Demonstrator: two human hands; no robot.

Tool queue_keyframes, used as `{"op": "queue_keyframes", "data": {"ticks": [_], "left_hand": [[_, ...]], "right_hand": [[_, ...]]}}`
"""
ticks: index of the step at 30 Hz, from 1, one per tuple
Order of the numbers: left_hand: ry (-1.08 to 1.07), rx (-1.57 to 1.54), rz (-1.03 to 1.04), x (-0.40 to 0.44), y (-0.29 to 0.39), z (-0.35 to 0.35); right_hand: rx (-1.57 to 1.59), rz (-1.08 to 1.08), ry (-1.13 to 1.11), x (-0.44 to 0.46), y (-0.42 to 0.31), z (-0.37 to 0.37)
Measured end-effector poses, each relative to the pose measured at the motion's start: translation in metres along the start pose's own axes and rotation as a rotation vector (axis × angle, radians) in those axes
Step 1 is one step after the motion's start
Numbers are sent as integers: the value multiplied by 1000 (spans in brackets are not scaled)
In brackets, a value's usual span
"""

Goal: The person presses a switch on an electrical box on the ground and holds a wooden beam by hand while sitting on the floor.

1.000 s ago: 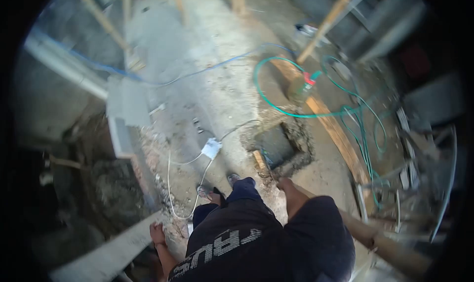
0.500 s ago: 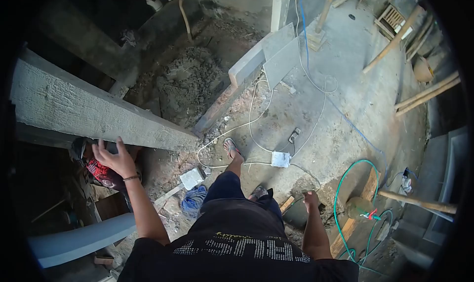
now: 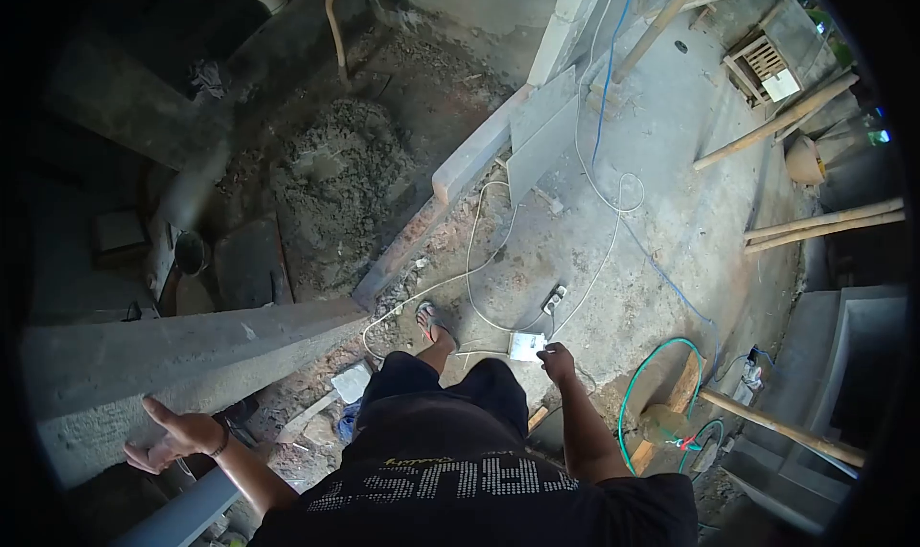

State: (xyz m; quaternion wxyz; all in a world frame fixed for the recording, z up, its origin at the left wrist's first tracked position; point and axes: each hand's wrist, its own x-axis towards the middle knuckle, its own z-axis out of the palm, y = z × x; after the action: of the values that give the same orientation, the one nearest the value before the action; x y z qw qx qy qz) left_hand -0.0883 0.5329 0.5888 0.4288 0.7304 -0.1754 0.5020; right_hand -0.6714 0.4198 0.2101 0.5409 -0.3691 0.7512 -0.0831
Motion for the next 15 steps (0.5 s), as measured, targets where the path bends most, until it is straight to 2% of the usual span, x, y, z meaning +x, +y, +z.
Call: {"op": "queue_keyframes", "data": {"ticks": [2,3,5,8,9,12,13,15], "left_hand": [[20,-51,-142,-1,12,0],[13,-61,-117,0,9,-1],[13,-84,-70,3,-1,-4],[22,-453,-70,9,-3,-5],[-49,-452,-26,15,-29,-17],[-50,-361,7,21,-27,-14],[-17,-324,23,23,-21,-8],[44,-290,-66,22,-2,2]], "right_hand": [[-221,26,-33,24,14,9],[-359,20,-50,44,31,12],[-544,2,-75,54,15,20],[-596,-169,-101,77,-26,34],[-590,-185,-110,84,-46,39],[-597,-287,-103,106,-115,67],[-581,-255,-141,101,-150,76],[-560,-237,-188,104,-198,95]]}}
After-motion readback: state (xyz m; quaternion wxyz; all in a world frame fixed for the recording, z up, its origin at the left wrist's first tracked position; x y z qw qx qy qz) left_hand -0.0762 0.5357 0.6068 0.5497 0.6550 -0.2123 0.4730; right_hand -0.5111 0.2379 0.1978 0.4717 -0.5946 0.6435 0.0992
